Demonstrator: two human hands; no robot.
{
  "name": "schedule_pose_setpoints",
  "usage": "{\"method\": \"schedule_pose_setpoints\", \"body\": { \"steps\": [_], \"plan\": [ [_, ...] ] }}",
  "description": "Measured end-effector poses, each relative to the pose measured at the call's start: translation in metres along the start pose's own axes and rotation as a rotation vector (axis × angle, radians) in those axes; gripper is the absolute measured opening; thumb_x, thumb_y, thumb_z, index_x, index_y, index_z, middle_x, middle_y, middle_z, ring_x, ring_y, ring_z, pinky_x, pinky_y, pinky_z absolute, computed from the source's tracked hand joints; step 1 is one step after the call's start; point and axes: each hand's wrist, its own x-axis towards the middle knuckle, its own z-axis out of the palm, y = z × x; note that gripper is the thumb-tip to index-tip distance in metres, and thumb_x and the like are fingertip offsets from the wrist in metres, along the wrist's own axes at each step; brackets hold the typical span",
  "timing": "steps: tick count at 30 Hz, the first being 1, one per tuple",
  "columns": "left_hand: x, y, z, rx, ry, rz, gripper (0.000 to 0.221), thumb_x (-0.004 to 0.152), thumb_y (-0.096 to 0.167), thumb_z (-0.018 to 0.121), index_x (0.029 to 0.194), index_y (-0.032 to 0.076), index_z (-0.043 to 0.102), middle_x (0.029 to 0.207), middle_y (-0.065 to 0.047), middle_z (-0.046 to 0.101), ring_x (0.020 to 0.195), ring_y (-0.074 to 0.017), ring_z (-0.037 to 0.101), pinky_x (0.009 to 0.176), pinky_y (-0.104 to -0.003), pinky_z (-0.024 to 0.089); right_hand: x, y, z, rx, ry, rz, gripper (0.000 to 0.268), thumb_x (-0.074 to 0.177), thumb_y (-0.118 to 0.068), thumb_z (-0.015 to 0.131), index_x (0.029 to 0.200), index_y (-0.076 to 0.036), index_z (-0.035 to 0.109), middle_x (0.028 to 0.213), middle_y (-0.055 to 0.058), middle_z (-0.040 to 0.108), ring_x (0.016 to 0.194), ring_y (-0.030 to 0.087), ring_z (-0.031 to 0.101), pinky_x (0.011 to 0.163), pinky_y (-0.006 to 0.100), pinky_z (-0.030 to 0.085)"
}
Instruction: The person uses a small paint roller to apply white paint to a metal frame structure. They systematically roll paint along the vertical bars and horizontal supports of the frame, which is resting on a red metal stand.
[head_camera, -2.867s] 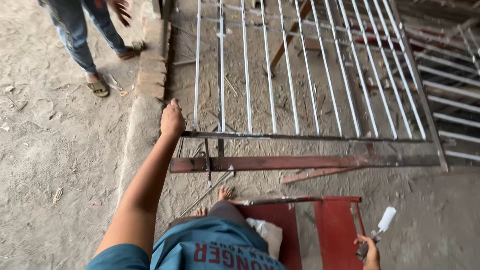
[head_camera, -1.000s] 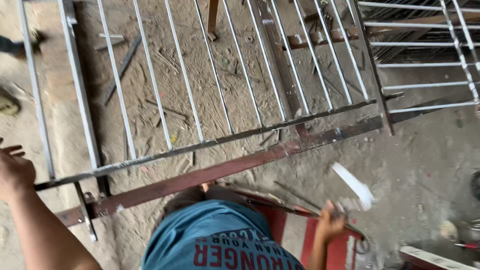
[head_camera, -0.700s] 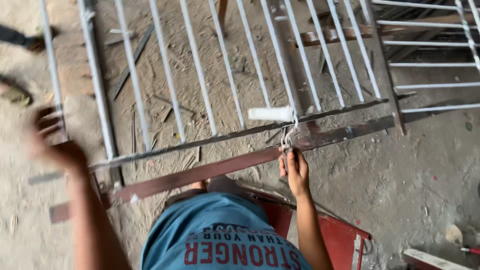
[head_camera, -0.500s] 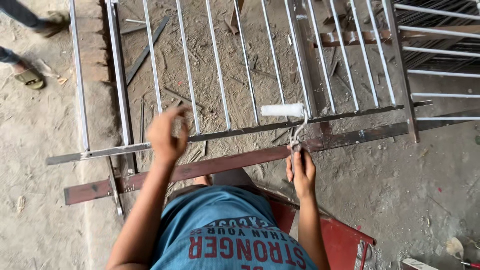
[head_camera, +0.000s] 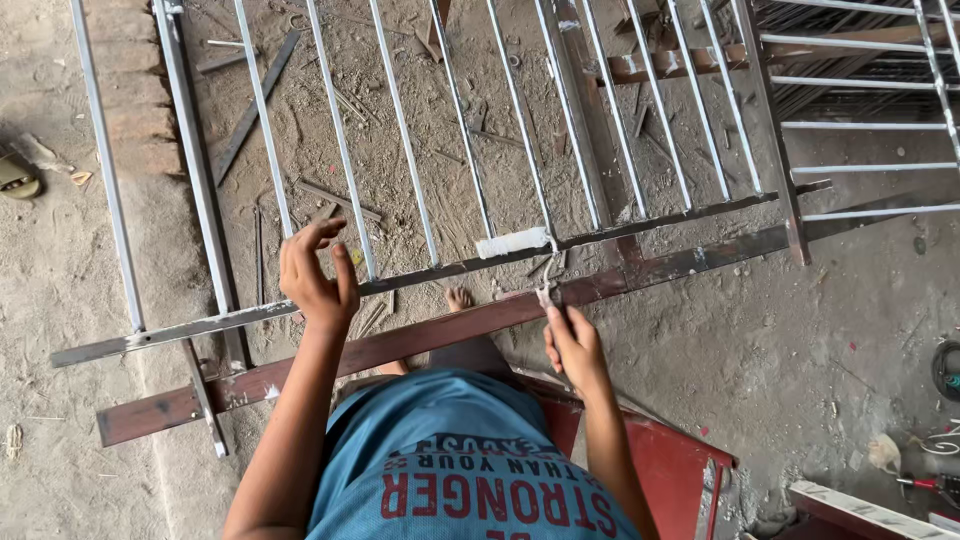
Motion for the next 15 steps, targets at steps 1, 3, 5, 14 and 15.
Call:
{"method": "schedule_pose_setpoints", "body": {
  "steps": [1,3,5,14,15],
  "plan": [
    [-0.003,-0.002,0.002,0.019,0.03,0.017,0.021,0.111,0.02,0.053,0.118,0.004,0.063,0.109,-0.009,0.073,0.092,-0.0215,0.067,0.078,-0.03,0.054,0.005,-0.003,0.003,-0.066,0.012,0.001,0.03,0.104,-0.035,0.054,0.106,-0.005,0.062,0.069,-0.001,0.054,0.048,0.006,0.048,0.04,0.024,0.036],
    [-0.008,-0.006,0.003,0.044,0.041,0.03,0.022,0.111,0.022,0.052,0.116,0.003,0.063,0.105,-0.008,0.073,0.087,-0.021,0.065,0.077,-0.032,0.051,0.022,-0.01,0.011,-0.179,0.034,-0.017,0.031,0.104,-0.036,0.053,0.108,-0.006,0.063,0.066,0.001,0.053,0.047,0.008,0.047,0.041,0.027,0.036],
    [-0.011,-0.008,0.002,0.068,0.043,0.024,0.022,0.112,0.022,0.051,0.114,0.004,0.062,0.103,-0.008,0.073,0.085,-0.0211,0.064,0.077,-0.034,0.049,0.045,-0.014,0.019,-0.271,0.056,-0.048,0.033,0.105,-0.036,0.052,0.11,-0.006,0.063,0.065,0.006,0.052,0.048,0.011,0.048,0.043,0.031,0.037],
    [-0.006,-0.005,-0.005,0.05,0.058,-0.026,0.021,0.113,0.022,0.05,0.111,0.003,0.06,0.099,-0.009,0.071,0.084,-0.0234,0.063,0.077,-0.035,0.048,0.038,0.018,-0.015,-0.656,0.001,-0.111,0.037,0.103,-0.036,0.046,0.103,-0.001,0.058,0.079,0.022,0.07,0.069,0.042,0.072,0.061,0.051,0.054],
    [-0.005,-0.004,-0.007,0.024,0.047,-0.035,0.021,0.113,0.023,0.05,0.111,0.004,0.06,0.099,-0.01,0.071,0.084,-0.0239,0.062,0.077,-0.035,0.049,0.039,0.02,-0.014,-0.687,0.006,-0.099,0.039,0.104,-0.037,0.045,0.103,0.0,0.058,0.079,0.024,0.07,0.071,0.043,0.071,0.063,0.052,0.054]
  ]
}}
